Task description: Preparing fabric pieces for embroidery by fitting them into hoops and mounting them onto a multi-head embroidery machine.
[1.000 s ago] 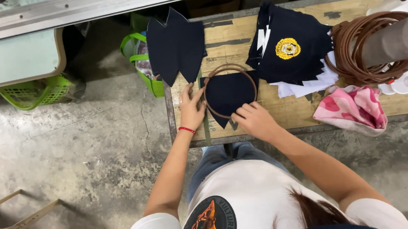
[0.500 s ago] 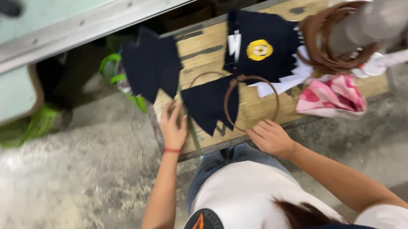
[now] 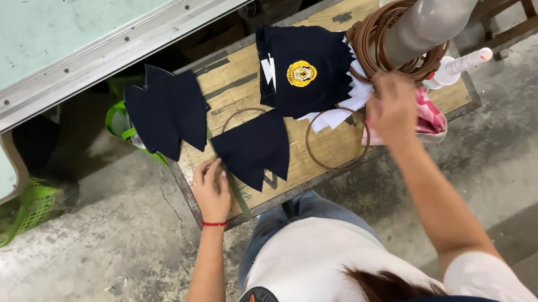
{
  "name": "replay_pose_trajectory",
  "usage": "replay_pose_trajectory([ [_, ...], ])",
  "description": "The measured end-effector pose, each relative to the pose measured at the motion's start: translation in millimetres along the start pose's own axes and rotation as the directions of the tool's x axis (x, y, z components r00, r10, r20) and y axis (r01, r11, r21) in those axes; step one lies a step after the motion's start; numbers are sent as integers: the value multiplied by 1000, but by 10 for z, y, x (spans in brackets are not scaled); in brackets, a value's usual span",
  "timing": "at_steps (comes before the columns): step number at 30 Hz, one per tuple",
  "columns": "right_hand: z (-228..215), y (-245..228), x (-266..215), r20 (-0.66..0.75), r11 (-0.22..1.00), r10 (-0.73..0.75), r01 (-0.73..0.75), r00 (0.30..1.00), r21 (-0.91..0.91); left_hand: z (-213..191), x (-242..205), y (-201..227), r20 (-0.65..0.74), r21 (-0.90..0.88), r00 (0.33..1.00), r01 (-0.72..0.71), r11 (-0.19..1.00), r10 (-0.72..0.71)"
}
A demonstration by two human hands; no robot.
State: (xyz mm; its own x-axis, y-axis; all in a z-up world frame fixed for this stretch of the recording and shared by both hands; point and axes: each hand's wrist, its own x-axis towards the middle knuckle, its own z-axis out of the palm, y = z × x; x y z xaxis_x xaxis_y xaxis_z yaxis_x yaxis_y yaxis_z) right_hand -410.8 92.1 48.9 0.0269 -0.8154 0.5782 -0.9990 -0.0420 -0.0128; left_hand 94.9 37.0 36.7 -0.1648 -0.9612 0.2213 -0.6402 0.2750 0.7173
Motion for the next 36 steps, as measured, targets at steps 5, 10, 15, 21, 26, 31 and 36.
replay_pose_trajectory([
  [5,110,582,253,181,954,87,-30,980,-299,-67,17,-19,-35,-4,998,-46,999,46],
  [10,-363,641,580,127,934,53,-4,990,-357,-272,-103,-117,-77,-55,997,-16,998,12],
  [15,-1009,347,1207,-183,1000,10,-13,983,-13,-434,-115,-66,-86,-168,985,135,977,-150],
  [21,-450,-1267,1130,465,797,-121,-194,877,572,-355,139,328,97,-548,934,340,764,-345],
  [26,540,-1845,72,66,696,-610,495,789,519,281,184,-75,222,-463,936,346,816,-272],
  [31,910,-1850,-259,135,731,-560,411,818,546,481,136,-274,214,-253,930,350,902,-300],
  [36,864,-1841,-111,141,733,-550,395,823,554,560,144,-333,249,-124,944,253,960,-216],
])
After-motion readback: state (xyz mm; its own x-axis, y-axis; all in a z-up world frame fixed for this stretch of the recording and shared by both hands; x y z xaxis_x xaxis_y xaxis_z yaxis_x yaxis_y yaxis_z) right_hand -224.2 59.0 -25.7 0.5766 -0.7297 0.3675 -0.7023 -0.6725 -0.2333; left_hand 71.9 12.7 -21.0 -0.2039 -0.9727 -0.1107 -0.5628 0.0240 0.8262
